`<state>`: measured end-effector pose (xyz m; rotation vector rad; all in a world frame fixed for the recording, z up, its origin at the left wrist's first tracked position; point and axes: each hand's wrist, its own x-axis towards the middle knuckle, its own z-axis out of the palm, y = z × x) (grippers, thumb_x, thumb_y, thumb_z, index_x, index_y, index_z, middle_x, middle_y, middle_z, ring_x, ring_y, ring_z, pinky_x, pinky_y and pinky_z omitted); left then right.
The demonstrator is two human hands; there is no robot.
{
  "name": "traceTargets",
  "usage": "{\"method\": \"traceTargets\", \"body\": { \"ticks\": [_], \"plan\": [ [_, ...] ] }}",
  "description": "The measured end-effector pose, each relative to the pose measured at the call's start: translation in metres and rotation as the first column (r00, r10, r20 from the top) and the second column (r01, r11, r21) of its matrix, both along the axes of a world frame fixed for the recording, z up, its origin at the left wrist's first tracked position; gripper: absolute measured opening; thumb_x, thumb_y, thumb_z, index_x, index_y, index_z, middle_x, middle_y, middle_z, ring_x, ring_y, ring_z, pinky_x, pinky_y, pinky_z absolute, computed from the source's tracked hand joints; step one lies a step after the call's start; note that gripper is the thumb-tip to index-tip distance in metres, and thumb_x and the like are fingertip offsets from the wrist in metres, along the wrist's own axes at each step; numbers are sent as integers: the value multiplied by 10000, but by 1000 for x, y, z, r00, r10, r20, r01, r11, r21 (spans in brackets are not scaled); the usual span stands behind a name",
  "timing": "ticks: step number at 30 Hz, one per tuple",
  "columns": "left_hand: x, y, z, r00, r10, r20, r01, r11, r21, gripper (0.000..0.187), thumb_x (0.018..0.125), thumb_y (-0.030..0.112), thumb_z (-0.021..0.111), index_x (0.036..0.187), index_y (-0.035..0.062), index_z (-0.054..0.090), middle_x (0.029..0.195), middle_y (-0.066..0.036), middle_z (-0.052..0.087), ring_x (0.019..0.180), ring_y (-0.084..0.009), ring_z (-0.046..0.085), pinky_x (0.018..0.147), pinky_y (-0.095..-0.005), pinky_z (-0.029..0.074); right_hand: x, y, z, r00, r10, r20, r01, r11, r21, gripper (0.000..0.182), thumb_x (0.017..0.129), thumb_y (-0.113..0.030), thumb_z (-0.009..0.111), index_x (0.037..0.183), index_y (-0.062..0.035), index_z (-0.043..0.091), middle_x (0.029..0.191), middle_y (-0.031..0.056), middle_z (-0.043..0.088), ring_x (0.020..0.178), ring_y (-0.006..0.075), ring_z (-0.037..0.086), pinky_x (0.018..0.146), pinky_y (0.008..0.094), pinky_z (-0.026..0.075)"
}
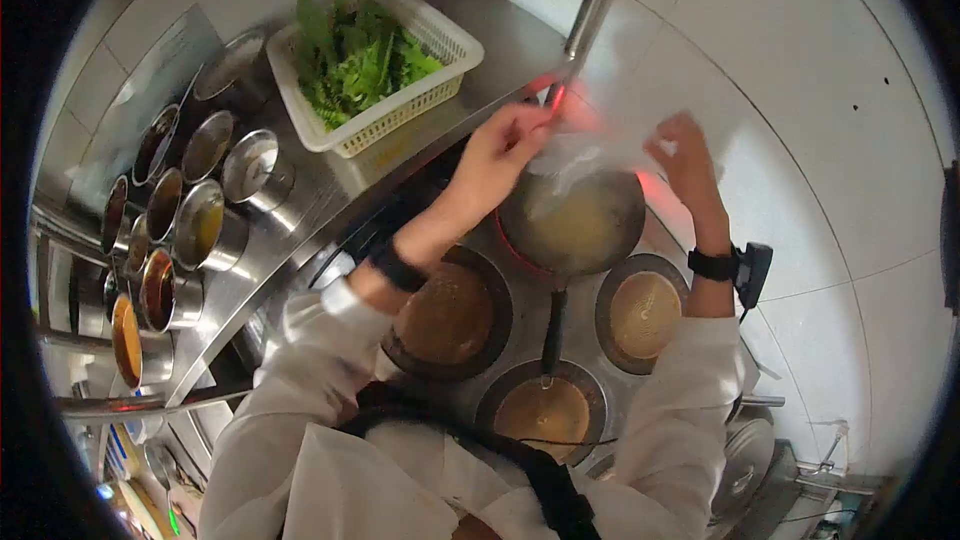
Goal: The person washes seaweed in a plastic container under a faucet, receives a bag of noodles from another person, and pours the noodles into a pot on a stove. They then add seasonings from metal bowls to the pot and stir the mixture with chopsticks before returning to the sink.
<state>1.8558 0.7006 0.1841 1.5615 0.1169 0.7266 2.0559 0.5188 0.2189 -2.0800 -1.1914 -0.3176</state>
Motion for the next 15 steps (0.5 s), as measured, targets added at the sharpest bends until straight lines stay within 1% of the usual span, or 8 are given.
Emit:
{"method": "traceTargets", "body": {
  "ticks": [1, 3, 5, 7, 9, 13, 14, 15],
  "plan": [
    [-34, -1, 2, 991, -99, -90, 92, 993, -76, 192, 859, 130, 529, 1021, 27, 531, 990, -18, 565, 948, -109, 509, 850, -266, 398, 6, -3, -12, 984, 42, 173, -2, 974, -226, 168, 701, -169, 648, 789, -49, 569, 869, 94, 572, 843, 282, 543, 729, 365, 427],
    [-94, -14, -16, 976, -199, -90, 186, 974, -131, 162, 876, 143, 501, 1000, 52, 549, 943, -17, 566, 900, -98, 511, 798, -248, 407, 19, -3, -14, 980, 9, 201, -9, 1000, -4, 167, 712, -170, 634, 823, -59, 576, 886, 80, 576, 895, 278, 534, 774, 385, 409],
    [-157, -29, -40, 928, -199, -314, 122, 961, -246, 157, 881, 137, 480, 988, 50, 556, 935, -18, 569, 888, -102, 512, 795, -251, 405, 20, -9, -21, 950, 107, -293, -86, 993, 85, 171, 732, -172, 624, 853, -61, 578, 896, 64, 577, 908, 244, 538, 795, 352, 401],
    [-214, -39, -60, 843, -186, -504, 61, 965, -254, 151, 870, 111, 483, 980, 44, 562, 929, -22, 577, 879, -107, 520, 789, -252, 412, 12, -20, -30, 994, 42, 99, -27, 989, -148, 177, 752, -160, 609, 889, -49, 584, 866, 40, 589, 825, 174, 543, 738, 300, 412],
    [-261, -46, -81, 832, -188, -522, 43, 960, -278, 153, 864, 105, 483, 982, 50, 561, 930, -18, 584, 875, -108, 528, 775, -248, 415, -1, -24, -3, 853, 184, -488, -35, 953, 300, 179, 773, -171, 587, 884, -31, 585, 797, 13, 581, 748, 109, 512, 689, 256, 403],
    [-334, -64, -95, 768, -220, -602, -190, 819, -542, 146, 880, 139, 462, 985, 84, 547, 946, -12, 580, 901, -101, 522, 783, -245, 392, 13, -35, -20, 942, -101, -319, 144, 983, 114, 134, 800, -177, 547, 787, -44, 559, 707, -12, 528, 669, 91, 459, 631, 251, 384],
    [-345, -66, -97, 789, -224, -572, -230, 756, -613, 135, 885, 144, 455, 980, 102, 541, 949, -9, 575, 913, -96, 514, 801, -248, 379, 8, -35, -17, 810, 201, -551, 135, 851, 508, 109, 804, -173, 545, 788, -65, 542, 713, -11, 516, 650, 100, 451, 608, 261, 381],
    [-351, -70, -95, 794, -221, -566, -235, 747, -622, 135, 885, 144, 455, 980, 102, 541, 949, -9, 575, 913, -96, 514, 801, -248, 379, 6, -34, -13, 810, 204, -549, 123, 858, 499, 109, 804, -173, 545, 788, -65, 542, 713, -11, 516, 650, 100, 451, 608, 261, 381]
  ]
}}
